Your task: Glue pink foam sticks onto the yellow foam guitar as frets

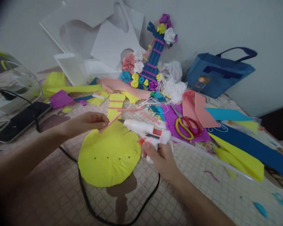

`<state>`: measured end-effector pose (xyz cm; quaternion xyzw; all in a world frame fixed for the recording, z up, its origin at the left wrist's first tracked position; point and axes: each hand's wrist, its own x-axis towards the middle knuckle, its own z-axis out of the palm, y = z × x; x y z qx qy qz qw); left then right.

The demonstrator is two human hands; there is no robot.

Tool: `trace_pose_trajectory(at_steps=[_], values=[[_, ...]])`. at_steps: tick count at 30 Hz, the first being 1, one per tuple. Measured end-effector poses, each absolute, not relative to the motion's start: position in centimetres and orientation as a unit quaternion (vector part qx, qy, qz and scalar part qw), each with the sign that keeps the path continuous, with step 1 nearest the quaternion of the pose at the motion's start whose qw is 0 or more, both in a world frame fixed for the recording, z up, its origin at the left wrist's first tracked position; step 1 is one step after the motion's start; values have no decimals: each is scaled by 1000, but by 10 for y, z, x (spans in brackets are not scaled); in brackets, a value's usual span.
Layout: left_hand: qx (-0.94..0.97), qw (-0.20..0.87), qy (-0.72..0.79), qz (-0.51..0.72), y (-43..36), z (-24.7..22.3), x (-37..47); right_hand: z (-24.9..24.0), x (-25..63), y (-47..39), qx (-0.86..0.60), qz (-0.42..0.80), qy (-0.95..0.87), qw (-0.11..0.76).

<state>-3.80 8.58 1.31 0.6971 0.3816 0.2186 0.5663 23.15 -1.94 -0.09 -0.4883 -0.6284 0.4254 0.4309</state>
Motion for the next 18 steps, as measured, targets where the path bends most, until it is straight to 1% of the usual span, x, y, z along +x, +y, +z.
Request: trace_pose_trajectory(at_steps=[3,4,6,8,11,18], values=[[818,329,414,228,84,17,-40,-1,239,-13,-506,440,-558,489],[842,270,412,222,82,17,-40,0,240,-11,-510,441,-540,504],[876,197,397,190,79,16,-37,0,240,-8,-515,441,-522,518],[895,161,386,155,77,13,-35,1,240,-5,-520,442,-512,521],[905,135,382,131,79,8,-32,0,239,-3,-518,450,-495,533],[911,106,378,126,86,3,-28,-3,240,-2,-509,459,-481,547]])
